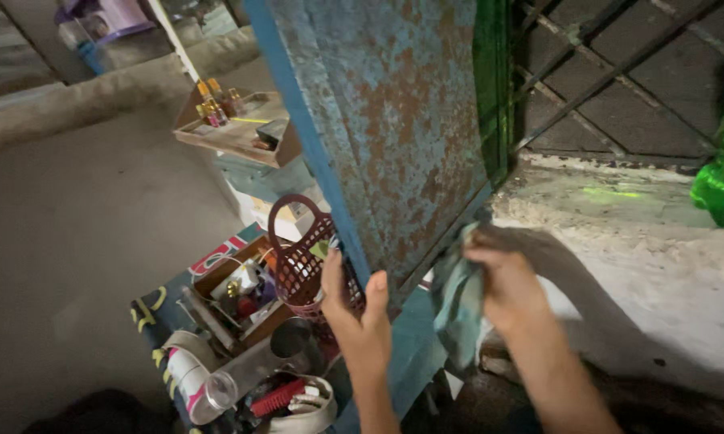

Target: The person cleans a blue metal window frame using a green spray bottle and a cloth. They spray the cleaning solution onto the frame and wipe it down with the cloth, focusing on the edges and corners.

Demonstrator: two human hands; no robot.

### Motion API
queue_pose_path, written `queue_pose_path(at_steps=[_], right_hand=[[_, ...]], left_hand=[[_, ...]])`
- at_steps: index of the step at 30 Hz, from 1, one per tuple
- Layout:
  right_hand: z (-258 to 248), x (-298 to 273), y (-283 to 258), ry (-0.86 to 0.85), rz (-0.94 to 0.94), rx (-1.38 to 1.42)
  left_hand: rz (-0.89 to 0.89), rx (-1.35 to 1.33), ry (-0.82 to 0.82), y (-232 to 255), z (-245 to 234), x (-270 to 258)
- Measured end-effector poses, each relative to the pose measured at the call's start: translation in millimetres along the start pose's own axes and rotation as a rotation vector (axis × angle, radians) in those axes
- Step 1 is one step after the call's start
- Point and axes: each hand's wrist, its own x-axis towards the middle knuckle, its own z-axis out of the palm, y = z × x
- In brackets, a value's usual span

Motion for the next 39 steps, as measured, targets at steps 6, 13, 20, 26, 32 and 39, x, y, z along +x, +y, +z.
queue_pose_path(at_steps=[6,13,20,26,32,39], right_hand=[[25,-54,48,0.130,-0.107,-0.022],[36,-74,35,-0.131,0.034,-0.114],[0,17,-18,-0.223,-0.178,-0.033],[14,-28,1,-0.241,-0.231,-0.229],[23,-89,-10,-0.085,-0.065,-0.328],[-4,-110,-32,-0.123,-0.095,-0.324]], left_hand=[[-0.219,-0.102,0.006,4,4,-6],[-0.240,-0.050,-0.019,-1,-6,-1],[-0.215,-0.019,-0.008,2,2,4],[-0.186,-0.081,-0.028,8,2,-2],[-0.568,-0.199,-0.005,0,-1,-6],[-0.944,-0.557,0.008,-9,10,-43]])
